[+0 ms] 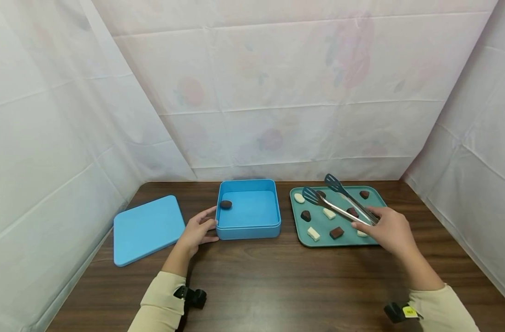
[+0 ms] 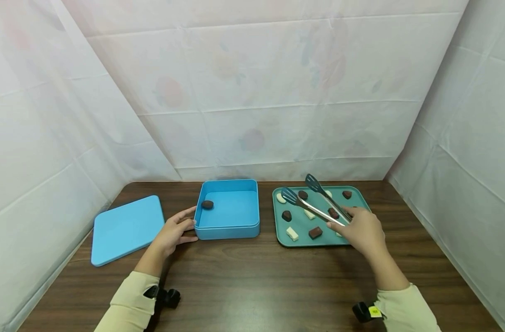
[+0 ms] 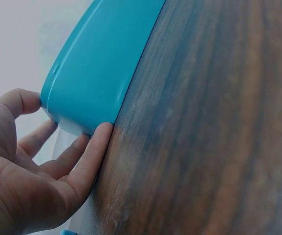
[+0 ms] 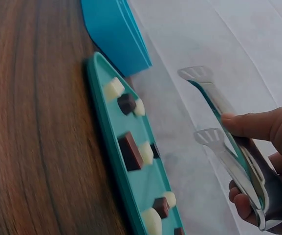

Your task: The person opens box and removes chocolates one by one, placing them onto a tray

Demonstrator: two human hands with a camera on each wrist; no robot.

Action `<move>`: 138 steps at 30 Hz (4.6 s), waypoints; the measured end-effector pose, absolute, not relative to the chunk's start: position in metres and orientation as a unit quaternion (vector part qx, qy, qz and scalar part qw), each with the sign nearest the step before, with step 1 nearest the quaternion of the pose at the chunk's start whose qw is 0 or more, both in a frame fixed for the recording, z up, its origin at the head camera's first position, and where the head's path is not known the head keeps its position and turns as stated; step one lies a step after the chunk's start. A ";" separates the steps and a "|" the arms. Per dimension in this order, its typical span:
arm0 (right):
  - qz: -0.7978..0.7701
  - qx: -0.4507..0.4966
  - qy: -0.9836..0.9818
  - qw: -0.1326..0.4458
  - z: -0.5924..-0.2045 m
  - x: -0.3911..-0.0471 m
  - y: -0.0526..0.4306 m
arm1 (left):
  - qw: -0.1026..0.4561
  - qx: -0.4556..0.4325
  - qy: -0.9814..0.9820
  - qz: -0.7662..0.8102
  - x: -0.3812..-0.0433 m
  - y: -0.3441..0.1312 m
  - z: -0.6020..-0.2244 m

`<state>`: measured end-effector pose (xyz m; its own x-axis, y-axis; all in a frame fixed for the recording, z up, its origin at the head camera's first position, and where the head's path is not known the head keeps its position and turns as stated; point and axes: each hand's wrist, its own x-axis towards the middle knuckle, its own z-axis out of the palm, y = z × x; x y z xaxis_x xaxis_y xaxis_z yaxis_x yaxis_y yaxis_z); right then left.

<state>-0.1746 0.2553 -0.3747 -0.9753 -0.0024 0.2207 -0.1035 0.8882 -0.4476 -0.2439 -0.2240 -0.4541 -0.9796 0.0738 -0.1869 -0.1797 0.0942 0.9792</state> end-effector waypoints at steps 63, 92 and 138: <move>0.084 0.190 -0.977 0.047 -0.329 -0.224 0.120 | 0.098 -0.033 0.732 0.673 -0.244 -0.224 -0.452; 0.084 0.221 -0.971 -0.038 -0.313 -0.289 0.075 | 0.096 -0.040 0.733 0.672 -0.245 -0.222 -0.454; 0.079 0.262 -0.959 -0.069 -0.328 -0.307 0.035 | 0.107 -0.041 0.729 0.675 -0.242 -0.222 -0.451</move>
<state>-0.3068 0.0353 -0.3283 -0.8535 -0.5131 -0.0906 -0.4912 0.8504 -0.1885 -0.2415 -0.2224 -0.4505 -0.9738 0.0845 -0.2109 -0.2038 0.0859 0.9752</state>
